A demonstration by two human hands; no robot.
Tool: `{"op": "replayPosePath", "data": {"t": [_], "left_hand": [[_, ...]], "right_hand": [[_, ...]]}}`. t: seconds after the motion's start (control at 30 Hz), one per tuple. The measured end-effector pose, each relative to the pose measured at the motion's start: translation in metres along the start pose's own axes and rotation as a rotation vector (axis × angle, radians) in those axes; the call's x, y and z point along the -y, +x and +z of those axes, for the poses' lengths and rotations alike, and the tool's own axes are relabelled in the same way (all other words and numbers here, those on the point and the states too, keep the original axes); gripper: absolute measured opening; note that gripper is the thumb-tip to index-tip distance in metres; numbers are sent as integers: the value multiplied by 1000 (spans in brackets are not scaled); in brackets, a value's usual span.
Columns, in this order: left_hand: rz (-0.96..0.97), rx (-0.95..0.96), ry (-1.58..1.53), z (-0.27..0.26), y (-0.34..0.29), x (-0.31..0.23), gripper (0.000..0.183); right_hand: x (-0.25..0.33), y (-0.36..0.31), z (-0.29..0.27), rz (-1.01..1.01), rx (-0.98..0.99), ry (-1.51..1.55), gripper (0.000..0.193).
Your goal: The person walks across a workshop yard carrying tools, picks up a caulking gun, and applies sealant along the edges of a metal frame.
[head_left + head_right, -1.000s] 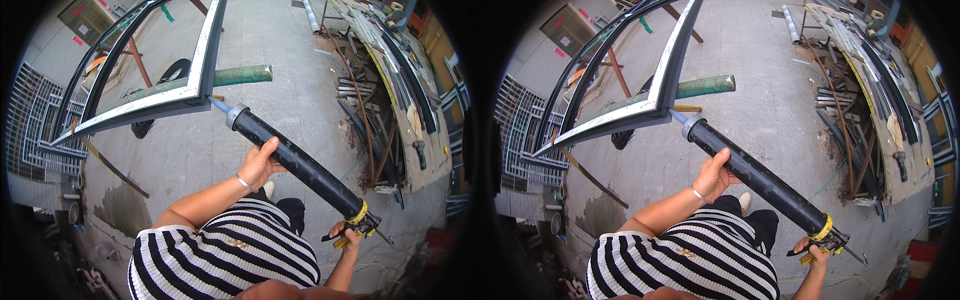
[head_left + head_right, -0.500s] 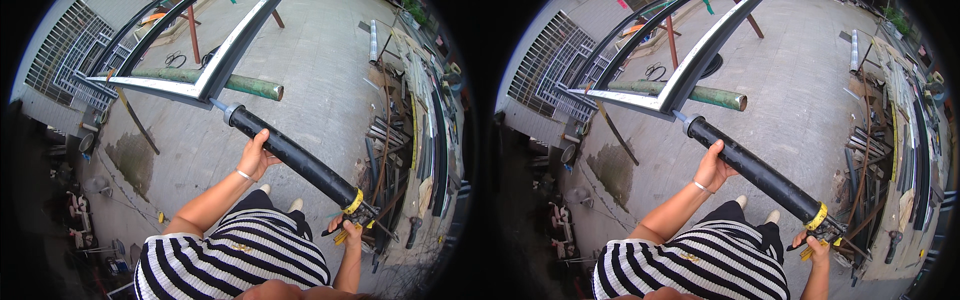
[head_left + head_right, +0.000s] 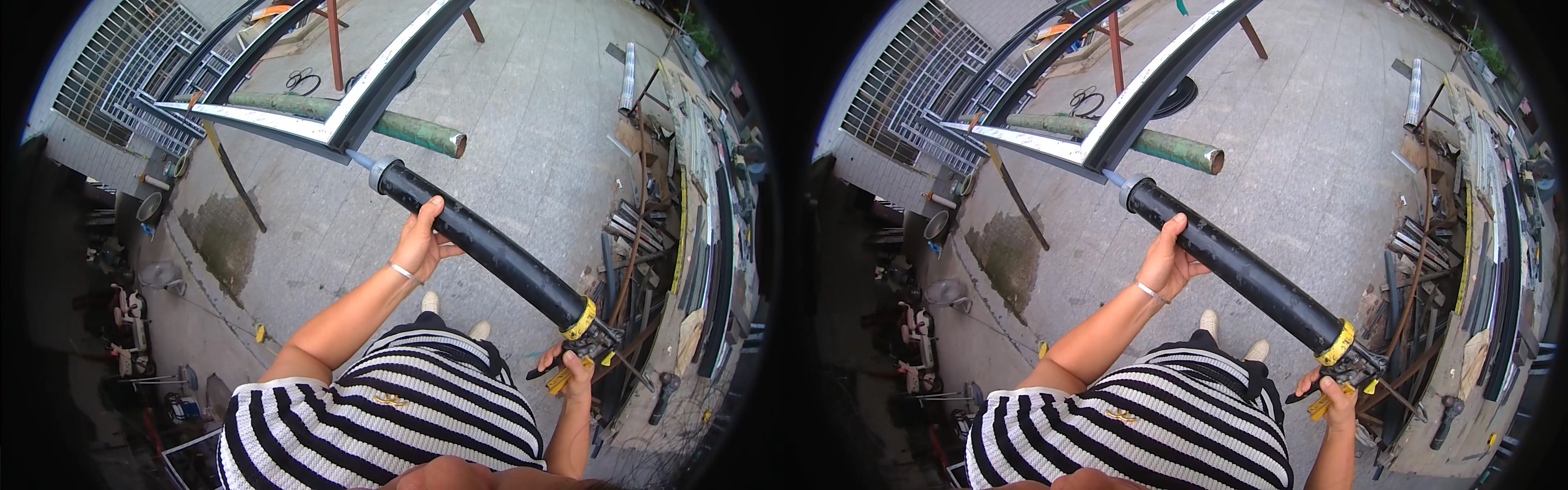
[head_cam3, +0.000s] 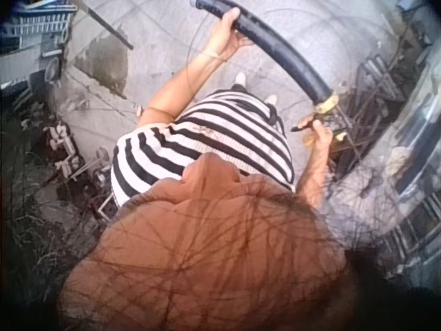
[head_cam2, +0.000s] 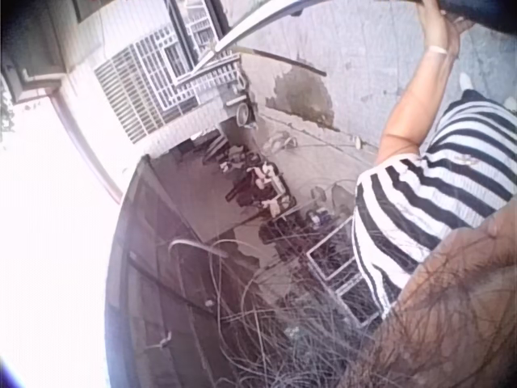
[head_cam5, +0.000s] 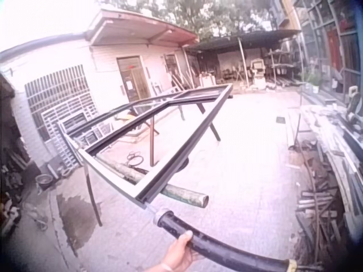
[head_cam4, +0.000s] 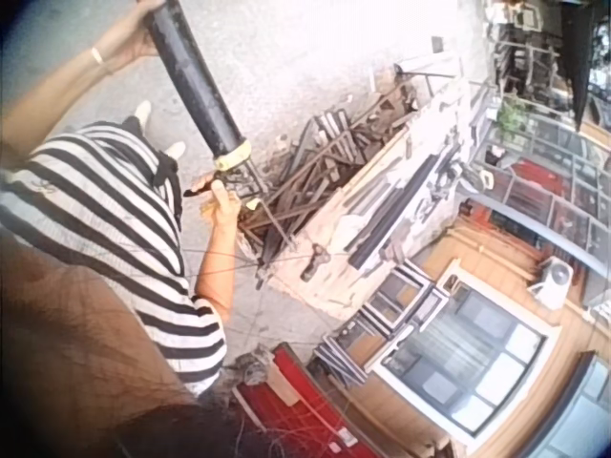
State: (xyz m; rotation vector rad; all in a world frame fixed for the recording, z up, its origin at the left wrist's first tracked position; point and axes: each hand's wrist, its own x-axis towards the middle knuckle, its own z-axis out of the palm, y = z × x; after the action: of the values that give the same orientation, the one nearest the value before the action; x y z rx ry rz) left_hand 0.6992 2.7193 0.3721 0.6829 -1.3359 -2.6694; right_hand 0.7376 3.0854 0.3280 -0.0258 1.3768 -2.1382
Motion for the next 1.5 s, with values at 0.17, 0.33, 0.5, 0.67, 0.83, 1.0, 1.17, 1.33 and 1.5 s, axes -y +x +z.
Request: {"op": "replayPosePath", "data": {"t": [0.17, 0.33, 0.5, 0.67, 0.83, 1.0, 1.17, 1.33, 1.5], "left_hand": [[12, -14, 21, 0, 5, 0, 47], [-28, -31, 9, -5, 8, 1, 47], [-27, -25, 24, -8, 11, 1, 49], [-24, -18, 39, -7, 16, -1, 49], [-6, -32, 54, -5, 17, -2, 49], [0, -31, 66, -5, 17, -2, 49], [13, -46, 110, -9, 17, -1, 52], [5, 3, 95, -13, 16, -2, 53], [-14, -20, 118, -6, 8, -6, 52]], "right_hand": [[-10, 2, 2, -17, -13, 1, 34], [-12, 5, 2, -21, 15, -10, 34], [-18, 3, 5, -30, -3, -14, 34], [-25, 5, 5, -41, -12, 54, 29], [-28, 8, 5, -44, 21, 82, 28], [-27, 7, 6, -22, 26, 76, 28], [-27, 6, 10, -20, 13, 75, 29], [-29, 1, 14, -56, 2, 13, 33], [-28, -3, 12, -85, 0, -21, 34]]}}
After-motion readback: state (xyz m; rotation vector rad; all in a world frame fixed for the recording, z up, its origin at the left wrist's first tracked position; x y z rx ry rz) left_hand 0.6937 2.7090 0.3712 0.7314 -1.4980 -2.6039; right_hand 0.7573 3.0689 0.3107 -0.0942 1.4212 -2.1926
